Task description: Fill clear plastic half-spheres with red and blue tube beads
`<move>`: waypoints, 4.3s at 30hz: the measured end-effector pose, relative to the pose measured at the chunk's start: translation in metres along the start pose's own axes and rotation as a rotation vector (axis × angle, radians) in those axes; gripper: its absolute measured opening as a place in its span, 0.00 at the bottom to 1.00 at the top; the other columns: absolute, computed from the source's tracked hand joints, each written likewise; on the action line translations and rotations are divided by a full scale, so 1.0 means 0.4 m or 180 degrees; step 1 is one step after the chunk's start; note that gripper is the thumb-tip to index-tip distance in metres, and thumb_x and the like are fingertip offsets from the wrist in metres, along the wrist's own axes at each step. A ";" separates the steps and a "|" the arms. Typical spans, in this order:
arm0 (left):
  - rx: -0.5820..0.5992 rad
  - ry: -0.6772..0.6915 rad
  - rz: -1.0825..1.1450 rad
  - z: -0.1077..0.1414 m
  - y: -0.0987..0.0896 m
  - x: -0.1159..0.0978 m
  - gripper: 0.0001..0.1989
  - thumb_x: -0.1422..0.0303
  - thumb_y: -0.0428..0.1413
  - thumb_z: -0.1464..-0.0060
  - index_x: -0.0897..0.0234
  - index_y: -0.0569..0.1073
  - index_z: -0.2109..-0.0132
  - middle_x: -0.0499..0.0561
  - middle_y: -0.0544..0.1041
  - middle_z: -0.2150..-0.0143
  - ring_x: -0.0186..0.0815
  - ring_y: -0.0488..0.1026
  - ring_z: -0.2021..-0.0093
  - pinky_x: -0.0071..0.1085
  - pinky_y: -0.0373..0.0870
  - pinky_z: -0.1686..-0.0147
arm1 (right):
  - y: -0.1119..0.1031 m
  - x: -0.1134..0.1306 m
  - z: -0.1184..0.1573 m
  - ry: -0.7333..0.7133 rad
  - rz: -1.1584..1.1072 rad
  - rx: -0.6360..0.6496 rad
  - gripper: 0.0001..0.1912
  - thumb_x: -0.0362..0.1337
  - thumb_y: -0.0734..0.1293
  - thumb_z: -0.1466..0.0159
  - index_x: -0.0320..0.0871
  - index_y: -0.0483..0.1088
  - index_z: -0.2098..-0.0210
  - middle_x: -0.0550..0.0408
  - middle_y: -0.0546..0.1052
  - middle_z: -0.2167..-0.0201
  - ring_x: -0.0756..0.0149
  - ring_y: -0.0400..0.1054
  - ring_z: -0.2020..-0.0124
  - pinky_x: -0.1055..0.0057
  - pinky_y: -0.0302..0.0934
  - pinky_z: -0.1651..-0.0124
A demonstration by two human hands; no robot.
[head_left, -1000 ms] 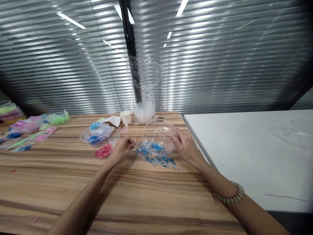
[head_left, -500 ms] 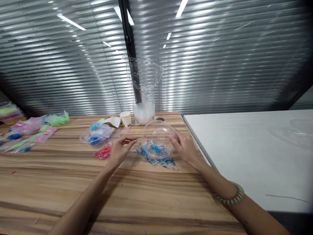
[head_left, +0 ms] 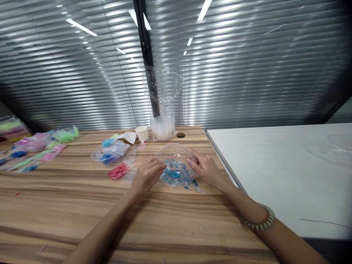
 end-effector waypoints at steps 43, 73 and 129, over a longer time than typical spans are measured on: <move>0.0309 0.0277 -0.0530 0.000 0.007 -0.006 0.06 0.73 0.54 0.44 0.63 0.72 0.58 0.51 0.78 0.60 0.35 0.70 0.60 0.33 0.69 0.59 | 0.002 -0.005 0.001 0.0005 -0.0049 0.0091 0.29 0.48 0.54 0.34 0.38 0.59 0.39 0.56 0.73 0.76 0.66 0.64 0.77 0.72 0.52 0.72; 0.1594 -0.1164 -0.0405 0.052 0.029 0.128 0.09 0.80 0.54 0.50 0.64 0.76 0.68 0.53 0.76 0.68 0.38 0.73 0.64 0.32 0.67 0.62 | -0.016 -0.021 0.000 0.0206 0.0301 -0.0426 0.29 0.49 0.52 0.34 0.38 0.61 0.40 0.60 0.66 0.84 0.66 0.62 0.79 0.73 0.51 0.73; 0.1737 -0.1865 0.0107 0.042 0.024 0.116 0.08 0.70 0.52 0.46 0.65 0.76 0.66 0.53 0.77 0.66 0.38 0.71 0.63 0.31 0.64 0.61 | -0.015 -0.018 0.000 0.0209 0.0179 -0.0313 0.29 0.48 0.53 0.33 0.38 0.59 0.39 0.60 0.69 0.81 0.67 0.63 0.79 0.72 0.51 0.73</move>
Point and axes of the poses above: each hand's wrist, its own z-axis away from the middle knuckle, its own y-axis out of the palm, x = y × z, the point moved 5 cm from there along -z, towards the middle knuckle
